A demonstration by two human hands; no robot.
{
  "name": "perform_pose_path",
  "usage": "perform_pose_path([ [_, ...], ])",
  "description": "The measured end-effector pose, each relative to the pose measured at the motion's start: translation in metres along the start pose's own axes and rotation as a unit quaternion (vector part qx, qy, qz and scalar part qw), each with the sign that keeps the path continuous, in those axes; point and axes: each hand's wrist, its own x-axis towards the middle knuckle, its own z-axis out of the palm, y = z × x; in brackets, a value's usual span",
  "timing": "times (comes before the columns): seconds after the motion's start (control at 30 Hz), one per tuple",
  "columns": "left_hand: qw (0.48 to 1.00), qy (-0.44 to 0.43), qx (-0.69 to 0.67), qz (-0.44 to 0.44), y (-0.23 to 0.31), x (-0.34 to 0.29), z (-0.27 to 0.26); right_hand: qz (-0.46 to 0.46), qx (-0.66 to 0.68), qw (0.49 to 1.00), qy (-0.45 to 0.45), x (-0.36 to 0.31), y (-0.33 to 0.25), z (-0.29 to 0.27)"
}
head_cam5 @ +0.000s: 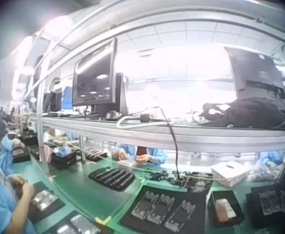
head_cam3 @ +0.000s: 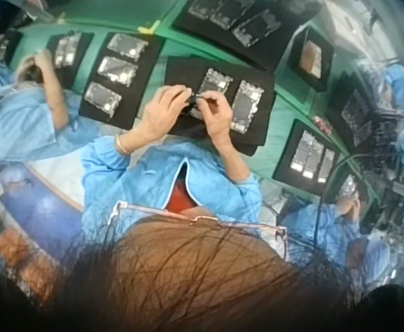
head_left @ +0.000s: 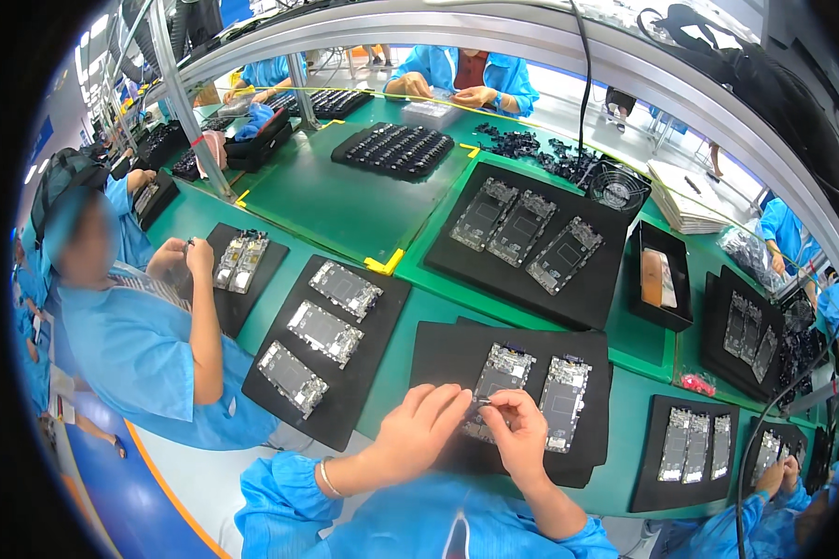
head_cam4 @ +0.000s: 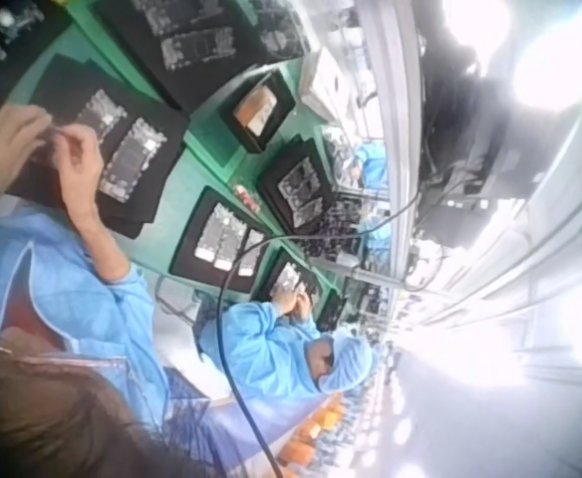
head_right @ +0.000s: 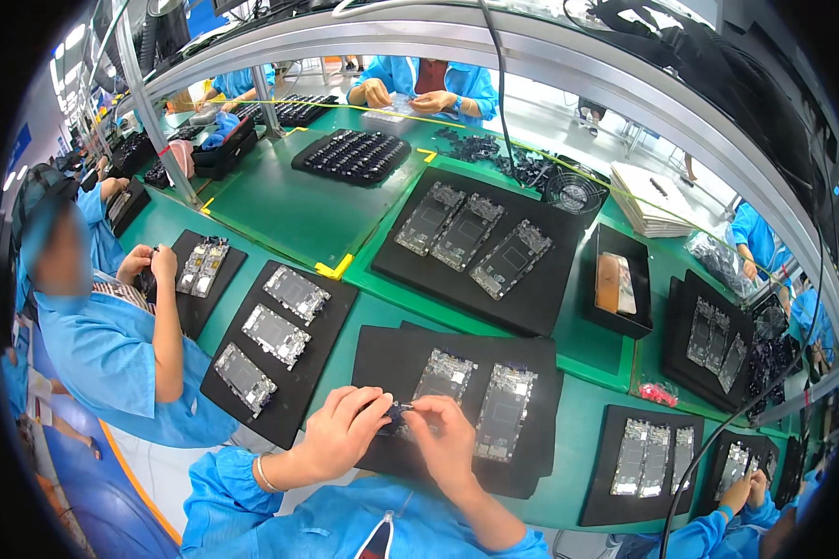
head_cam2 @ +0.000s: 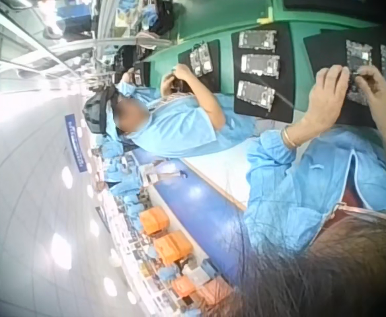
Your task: The person assembles electronic components on circuit boards by hand. They pick up small black parts from a tray and insert them into slots on the board, repeating this process for multiple boards laid out on the green workbench.
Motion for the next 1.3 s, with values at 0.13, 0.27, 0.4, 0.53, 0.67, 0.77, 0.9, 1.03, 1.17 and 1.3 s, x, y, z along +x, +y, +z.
perform_pose_path([
  [0.13,1.0,0.009,0.003,0.003,-0.001,-0.003,0.002,-0.003,0.007,1.0,-0.004,0.0,0.0,0.0],
  [0.27,1.0,0.023,0.005,0.009,-0.001,-0.002,0.001,-0.009,-0.013,1.0,0.006,0.0,0.002,-0.001],
  [0.4,0.999,0.034,0.007,0.015,-0.002,-0.006,0.001,0.011,-0.011,0.999,-0.031,0.002,-0.009,-0.001],
  [0.53,0.998,0.039,0.003,0.039,-0.001,-0.003,-0.004,-0.005,-0.042,0.997,-0.07,0.003,-0.012,-0.009],
  [0.67,0.998,0.04,-0.004,0.053,-0.004,0.0,-0.004,-0.046,-0.081,0.995,-0.044,0.004,-0.015,-0.007],
  [0.77,0.998,0.033,-0.008,0.05,-0.006,0.001,-0.003,-0.045,-0.112,0.992,-0.028,0.001,-0.019,-0.006],
  [0.9,0.998,0.039,0.003,0.048,-0.006,-0.005,0.001,-0.042,-0.112,0.992,-0.038,-0.001,-0.022,-0.007],
  [1.03,0.998,0.039,0.013,0.049,-0.004,-0.007,0.0,-0.035,-0.114,0.992,-0.041,-0.002,-0.021,-0.009],
  [1.17,0.998,0.044,0.014,0.05,0.001,-0.004,-0.003,-0.042,-0.086,0.995,-0.042,-0.003,-0.02,-0.01],
  [1.3,0.997,0.045,0.013,0.053,0.001,-0.005,-0.003,-0.043,-0.071,0.995,-0.05,-0.002,-0.019,-0.012],
])
